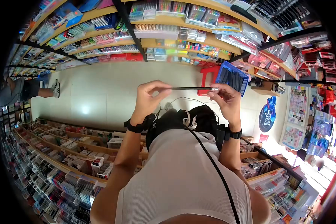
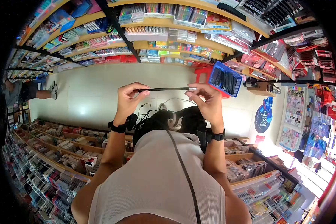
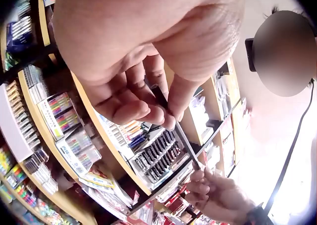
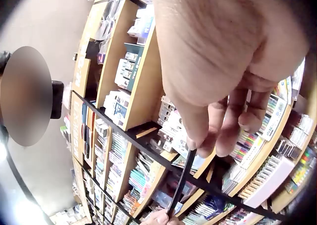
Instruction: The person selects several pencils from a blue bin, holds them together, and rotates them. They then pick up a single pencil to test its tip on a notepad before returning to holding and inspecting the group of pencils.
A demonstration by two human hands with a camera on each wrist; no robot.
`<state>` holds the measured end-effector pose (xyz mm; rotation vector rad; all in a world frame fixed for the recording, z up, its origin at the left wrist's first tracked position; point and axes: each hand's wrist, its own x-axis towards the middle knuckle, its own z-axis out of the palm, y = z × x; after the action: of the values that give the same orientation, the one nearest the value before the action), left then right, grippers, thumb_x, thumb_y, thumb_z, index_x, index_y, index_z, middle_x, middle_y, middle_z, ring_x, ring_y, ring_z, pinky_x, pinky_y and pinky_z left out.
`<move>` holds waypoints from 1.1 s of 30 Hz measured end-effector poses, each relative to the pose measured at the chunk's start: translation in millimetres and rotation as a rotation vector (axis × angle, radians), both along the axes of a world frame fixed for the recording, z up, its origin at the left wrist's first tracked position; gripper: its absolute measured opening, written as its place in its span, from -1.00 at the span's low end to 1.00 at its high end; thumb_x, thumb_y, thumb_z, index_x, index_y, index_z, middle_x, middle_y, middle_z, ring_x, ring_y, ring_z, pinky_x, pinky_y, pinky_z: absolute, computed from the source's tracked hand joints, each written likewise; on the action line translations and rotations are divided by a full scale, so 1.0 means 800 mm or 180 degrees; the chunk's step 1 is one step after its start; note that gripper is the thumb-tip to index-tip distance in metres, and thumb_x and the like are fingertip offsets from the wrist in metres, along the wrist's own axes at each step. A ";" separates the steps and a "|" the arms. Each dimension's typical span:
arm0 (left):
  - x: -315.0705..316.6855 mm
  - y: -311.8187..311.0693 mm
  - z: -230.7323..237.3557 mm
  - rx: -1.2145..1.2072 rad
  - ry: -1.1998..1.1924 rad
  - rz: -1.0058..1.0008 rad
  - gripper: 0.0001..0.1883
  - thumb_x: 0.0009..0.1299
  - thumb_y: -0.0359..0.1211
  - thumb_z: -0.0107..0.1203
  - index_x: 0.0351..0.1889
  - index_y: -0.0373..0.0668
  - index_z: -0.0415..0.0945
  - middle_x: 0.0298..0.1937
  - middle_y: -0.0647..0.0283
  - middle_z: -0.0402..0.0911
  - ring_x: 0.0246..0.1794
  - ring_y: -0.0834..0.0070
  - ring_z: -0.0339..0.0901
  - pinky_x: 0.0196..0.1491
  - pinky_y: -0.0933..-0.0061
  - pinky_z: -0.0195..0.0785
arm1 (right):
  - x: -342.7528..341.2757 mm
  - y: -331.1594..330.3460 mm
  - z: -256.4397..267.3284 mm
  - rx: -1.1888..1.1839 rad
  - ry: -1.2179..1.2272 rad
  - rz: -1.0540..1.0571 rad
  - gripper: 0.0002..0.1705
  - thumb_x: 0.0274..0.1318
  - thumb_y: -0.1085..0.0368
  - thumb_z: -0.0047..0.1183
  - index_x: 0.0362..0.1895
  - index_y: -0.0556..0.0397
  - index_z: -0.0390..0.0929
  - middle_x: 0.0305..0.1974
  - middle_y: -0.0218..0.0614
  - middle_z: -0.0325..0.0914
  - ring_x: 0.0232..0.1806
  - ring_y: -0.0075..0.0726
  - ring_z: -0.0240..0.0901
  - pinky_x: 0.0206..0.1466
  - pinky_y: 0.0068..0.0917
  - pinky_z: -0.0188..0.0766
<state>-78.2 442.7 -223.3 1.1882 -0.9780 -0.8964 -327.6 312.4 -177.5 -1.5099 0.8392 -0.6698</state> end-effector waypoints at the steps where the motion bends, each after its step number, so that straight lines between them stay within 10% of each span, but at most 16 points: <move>1: -0.004 -0.003 0.001 0.0000 -0.0012 -0.0019 -0.82 0.29 -0.69 0.21 -0.15 -0.41 0.64 -0.22 0.18 0.68 -0.23 0.55 0.60 -0.10 0.55 0.48 | -0.004 -0.003 0.000 0.0000 -0.0012 -0.0019 -0.72 0.14 0.53 0.24 -0.03 0.16 0.64 -0.41 -0.38 0.64 -0.36 -0.58 0.53 -0.24 -0.60 0.45; 33: -0.163 -0.179 0.001 0.0009 0.0196 -0.0303 -0.86 0.37 -0.57 0.20 -0.12 -0.34 0.62 -0.31 0.25 0.67 -0.31 0.63 0.59 -0.26 0.63 0.42 | -0.209 -0.126 0.007 0.0046 -0.0559 -0.0570 -0.84 0.19 0.55 0.14 -0.12 0.25 0.63 -0.32 -0.30 0.68 -0.32 -0.57 0.59 -0.19 -0.60 0.51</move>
<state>-208.8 299.3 -222.3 1.1175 -0.9901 -1.0043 -494.9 211.4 -172.3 -1.3511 0.8484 -0.9127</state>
